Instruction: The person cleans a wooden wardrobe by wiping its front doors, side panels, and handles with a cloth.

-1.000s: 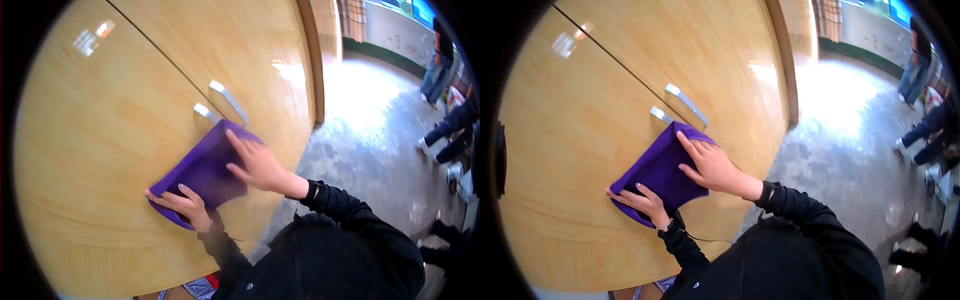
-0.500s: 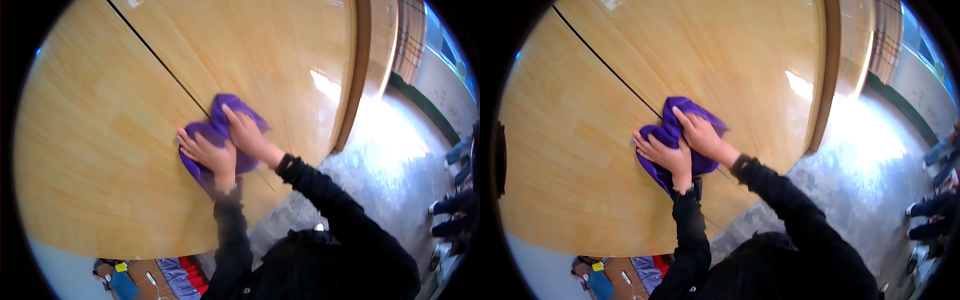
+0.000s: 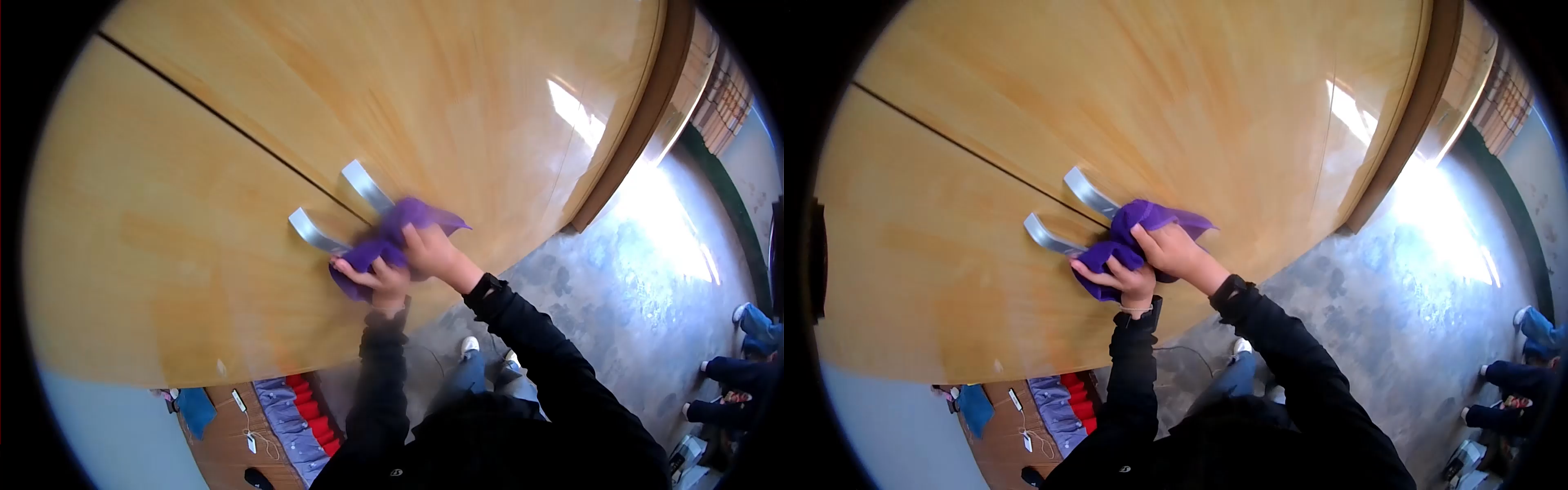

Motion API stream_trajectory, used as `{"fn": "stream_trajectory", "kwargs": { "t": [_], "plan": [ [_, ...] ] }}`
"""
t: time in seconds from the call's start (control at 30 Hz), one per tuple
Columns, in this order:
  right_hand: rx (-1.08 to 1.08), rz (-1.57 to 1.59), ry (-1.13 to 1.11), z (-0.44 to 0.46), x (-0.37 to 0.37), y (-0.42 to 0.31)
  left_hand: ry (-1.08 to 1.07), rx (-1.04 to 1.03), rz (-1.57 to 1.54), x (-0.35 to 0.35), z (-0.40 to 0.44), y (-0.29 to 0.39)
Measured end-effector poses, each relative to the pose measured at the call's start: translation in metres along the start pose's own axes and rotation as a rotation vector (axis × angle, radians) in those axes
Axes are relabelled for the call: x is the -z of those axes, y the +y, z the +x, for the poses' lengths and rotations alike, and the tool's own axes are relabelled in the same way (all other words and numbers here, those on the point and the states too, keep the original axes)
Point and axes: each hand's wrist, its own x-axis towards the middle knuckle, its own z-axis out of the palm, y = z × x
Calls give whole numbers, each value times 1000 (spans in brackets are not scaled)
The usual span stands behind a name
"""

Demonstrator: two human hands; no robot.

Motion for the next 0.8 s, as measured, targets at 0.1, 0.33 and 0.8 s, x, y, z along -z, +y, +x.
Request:
{"fn": "stream_trajectory", "kwargs": {
  "t": [0.1, 0.33, 0.8],
  "plan": [
    [70, -39, 23, -3, -4, 10, 5, -27, 58, -7, -1, -3],
    [-10, 66, 63, -3, -7, 16, 46, -160, 275, -21, -41, -10],
    [-838, -283, -438, -112, 36, -33, -611, -345, -334, 13, -143, -81]
  ]
}}
